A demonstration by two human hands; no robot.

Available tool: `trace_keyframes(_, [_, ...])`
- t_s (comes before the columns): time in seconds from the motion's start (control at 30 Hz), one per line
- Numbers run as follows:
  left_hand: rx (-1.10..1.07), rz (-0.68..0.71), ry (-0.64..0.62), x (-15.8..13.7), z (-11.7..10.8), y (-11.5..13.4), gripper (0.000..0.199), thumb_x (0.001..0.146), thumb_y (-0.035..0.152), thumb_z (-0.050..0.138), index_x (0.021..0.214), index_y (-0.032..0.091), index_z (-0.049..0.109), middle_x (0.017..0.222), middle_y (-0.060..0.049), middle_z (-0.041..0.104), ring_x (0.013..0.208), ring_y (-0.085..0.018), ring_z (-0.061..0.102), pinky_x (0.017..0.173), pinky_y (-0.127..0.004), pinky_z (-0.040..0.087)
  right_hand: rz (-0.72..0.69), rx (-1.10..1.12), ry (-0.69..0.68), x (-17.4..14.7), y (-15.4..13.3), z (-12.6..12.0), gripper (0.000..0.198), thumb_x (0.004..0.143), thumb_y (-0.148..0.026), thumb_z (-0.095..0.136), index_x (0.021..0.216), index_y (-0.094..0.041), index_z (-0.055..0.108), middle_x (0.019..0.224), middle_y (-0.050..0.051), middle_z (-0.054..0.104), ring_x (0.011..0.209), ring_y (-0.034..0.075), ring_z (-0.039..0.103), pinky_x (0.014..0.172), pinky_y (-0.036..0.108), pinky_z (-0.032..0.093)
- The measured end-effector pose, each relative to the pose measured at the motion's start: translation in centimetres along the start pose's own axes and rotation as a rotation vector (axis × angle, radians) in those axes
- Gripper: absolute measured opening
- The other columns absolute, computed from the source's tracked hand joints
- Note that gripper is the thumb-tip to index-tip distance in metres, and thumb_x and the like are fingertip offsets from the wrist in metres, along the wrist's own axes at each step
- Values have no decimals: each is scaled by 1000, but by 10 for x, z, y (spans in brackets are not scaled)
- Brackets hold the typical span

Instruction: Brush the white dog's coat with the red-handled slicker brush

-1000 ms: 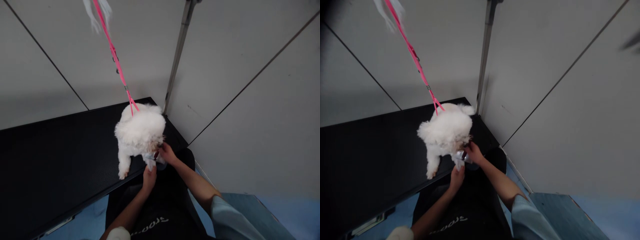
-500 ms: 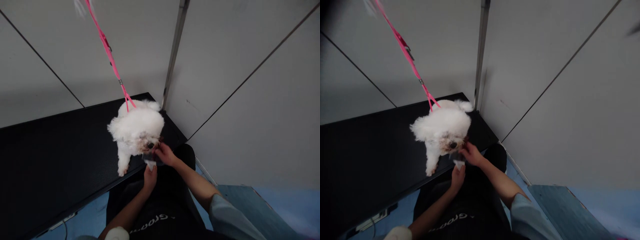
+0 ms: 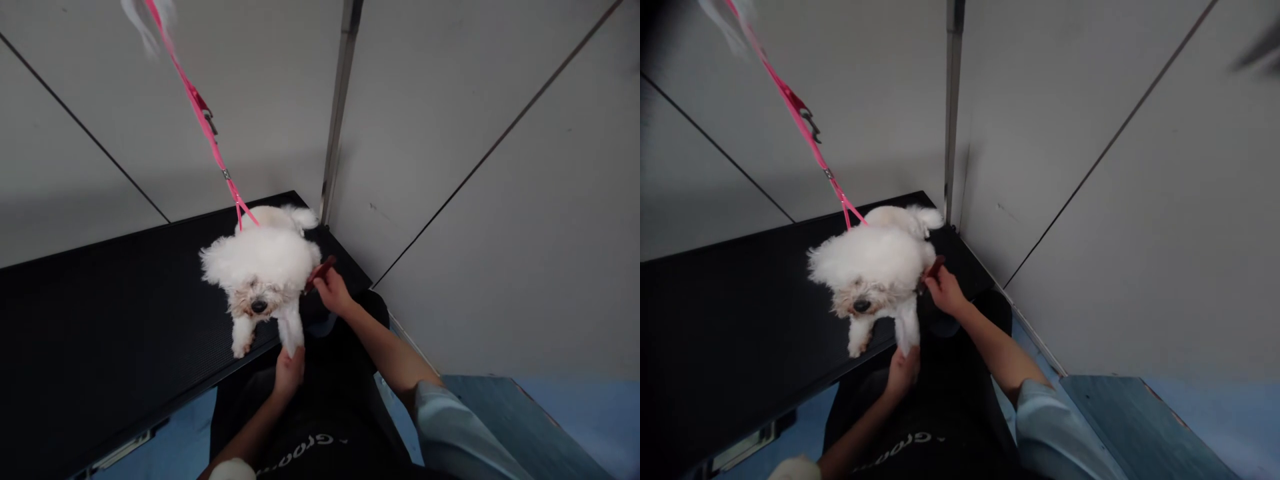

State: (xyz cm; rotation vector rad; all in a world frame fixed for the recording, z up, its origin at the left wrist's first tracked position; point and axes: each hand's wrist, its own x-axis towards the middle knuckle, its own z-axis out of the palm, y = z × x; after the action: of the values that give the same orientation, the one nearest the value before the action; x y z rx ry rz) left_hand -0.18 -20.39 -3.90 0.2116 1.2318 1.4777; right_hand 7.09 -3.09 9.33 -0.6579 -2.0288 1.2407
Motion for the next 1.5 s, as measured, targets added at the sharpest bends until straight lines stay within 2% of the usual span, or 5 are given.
trace_keyframes(0.13, [72, 19, 53, -14, -9, 5, 30, 68, 36, 74, 74, 22, 48, 39, 10, 35, 30, -7, 28, 33, -21, 16, -9, 90, -342, -1, -3, 3, 12, 88, -29, 53, 90, -19, 59, 85, 3, 67, 78, 17, 64, 78, 32, 51])
trace_keyframes(0.3, [-7, -60, -12, -25, -12, 10, 39, 64, 42, 79, 73, 23, 46, 39, 11, 35, 30, -6, 29, 32, -19, 20, 34, 120, 40, -3, 9, 6, 17, 92, -34, 46, 93, -19, 56, 88, 5, 66, 82, 18, 63, 83, 34, 49])
trace_keyframes(0.73, [-101, -99, -209, -28, -30, 3, 45, 67, 55, 75, 77, 19, 52, 41, 10, 38, 31, -7, 35, 33, -20, 31, 84, 341, -346, 1, 20, 19, 17, 87, -35, 52, 93, -19, 53, 84, 3, 66, 76, 17, 63, 75, 33, 52])
trace_keyframes(0.87, [-100, -124, -239, -32, -38, 7, 44, 69, 56, 74, 77, 19, 53, 40, 10, 35, 29, -5, 28, 31, -18, 26, 31, 260, 103, 9, 18, 16, 19, 88, -38, 48, 94, -20, 53, 90, 4, 62, 84, 18, 61, 82, 34, 50])
trace_keyframes(1.5, [-138, -87, -376, -34, -57, 3, 43, 76, 58, 68, 79, 19, 50, 42, 12, 33, 29, -4, 21, 29, -16, 27, -54, 174, -150, 9, 3, 45, 13, 85, -27, 54, 94, -18, 59, 90, 5, 67, 85, 20, 63, 83, 33, 50])
